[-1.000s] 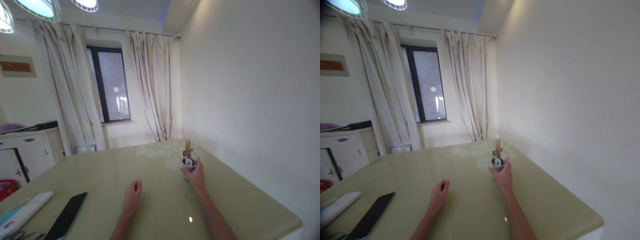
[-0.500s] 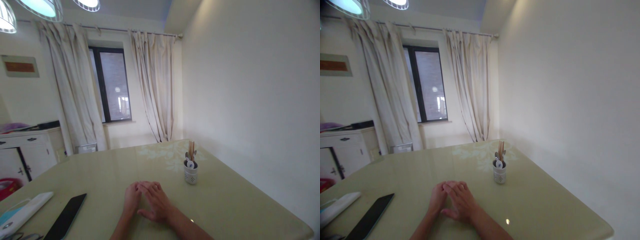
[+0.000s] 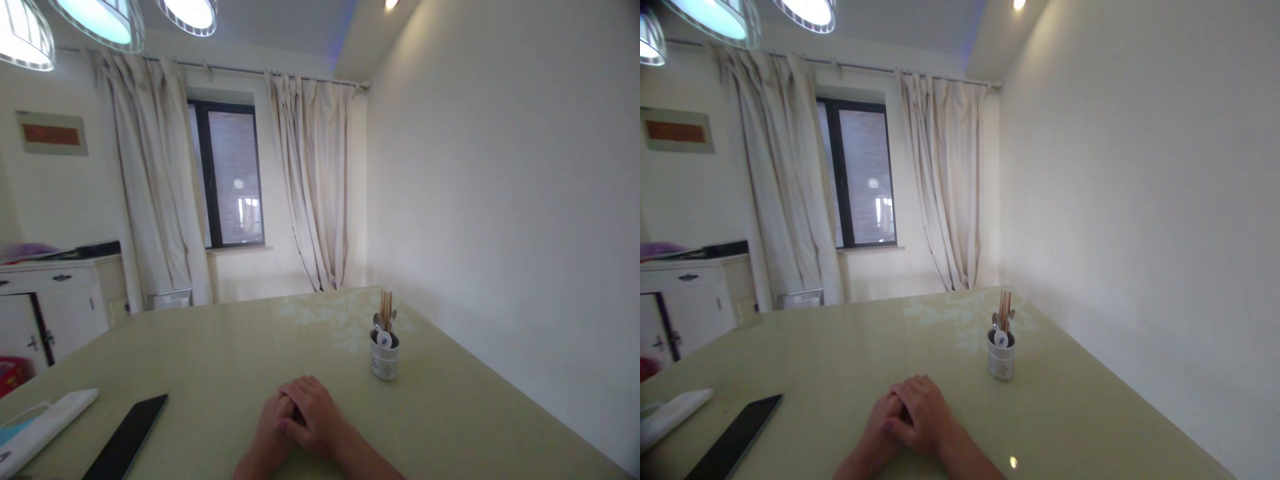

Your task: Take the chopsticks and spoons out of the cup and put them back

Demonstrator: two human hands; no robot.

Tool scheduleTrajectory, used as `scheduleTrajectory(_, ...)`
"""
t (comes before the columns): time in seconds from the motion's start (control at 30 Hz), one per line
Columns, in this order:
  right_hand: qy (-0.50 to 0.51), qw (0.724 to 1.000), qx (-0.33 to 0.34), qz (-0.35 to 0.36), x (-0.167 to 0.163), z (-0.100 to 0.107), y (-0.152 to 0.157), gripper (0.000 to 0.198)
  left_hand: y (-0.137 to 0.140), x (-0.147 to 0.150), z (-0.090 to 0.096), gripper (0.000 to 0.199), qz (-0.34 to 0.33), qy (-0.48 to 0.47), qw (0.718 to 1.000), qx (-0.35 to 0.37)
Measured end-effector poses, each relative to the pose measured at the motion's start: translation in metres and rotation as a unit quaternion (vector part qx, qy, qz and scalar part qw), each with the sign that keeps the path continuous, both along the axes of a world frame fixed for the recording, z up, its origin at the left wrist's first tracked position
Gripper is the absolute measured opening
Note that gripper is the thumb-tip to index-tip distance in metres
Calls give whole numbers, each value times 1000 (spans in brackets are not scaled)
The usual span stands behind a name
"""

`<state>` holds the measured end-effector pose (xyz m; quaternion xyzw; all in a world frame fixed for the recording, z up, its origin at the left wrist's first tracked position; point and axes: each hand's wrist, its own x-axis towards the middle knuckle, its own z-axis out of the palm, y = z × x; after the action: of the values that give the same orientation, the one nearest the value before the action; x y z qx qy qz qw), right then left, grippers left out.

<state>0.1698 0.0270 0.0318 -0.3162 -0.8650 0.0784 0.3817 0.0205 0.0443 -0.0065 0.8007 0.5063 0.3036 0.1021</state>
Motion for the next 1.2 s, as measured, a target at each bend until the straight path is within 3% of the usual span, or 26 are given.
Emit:
scheduleTrajectory(0.33,42,994,-98,-25,8,5,-4,77,-14,14,13,20,-51,-40,998,3)
scheduleTrajectory(0.57,48,994,-99,-26,8,14,-9,76,-22,15,29,19,-35,-43,997,-50)
scheduleTrajectory(0.93,55,994,-91,-18,8,12,-10,80,-25,15,31,22,-42,-46,996,-70)
scheduleTrajectory(1.03,116,987,-111,-12,9,12,-7,76,-26,20,39,25,-20,-82,995,-49)
scheduleTrajectory(1.13,238,958,-154,-32,11,11,0,73,-34,30,47,43,53,-153,987,-23)
scheduleTrajectory(1.2,293,939,-173,-51,14,9,6,74,-50,39,46,53,54,-192,979,-42)
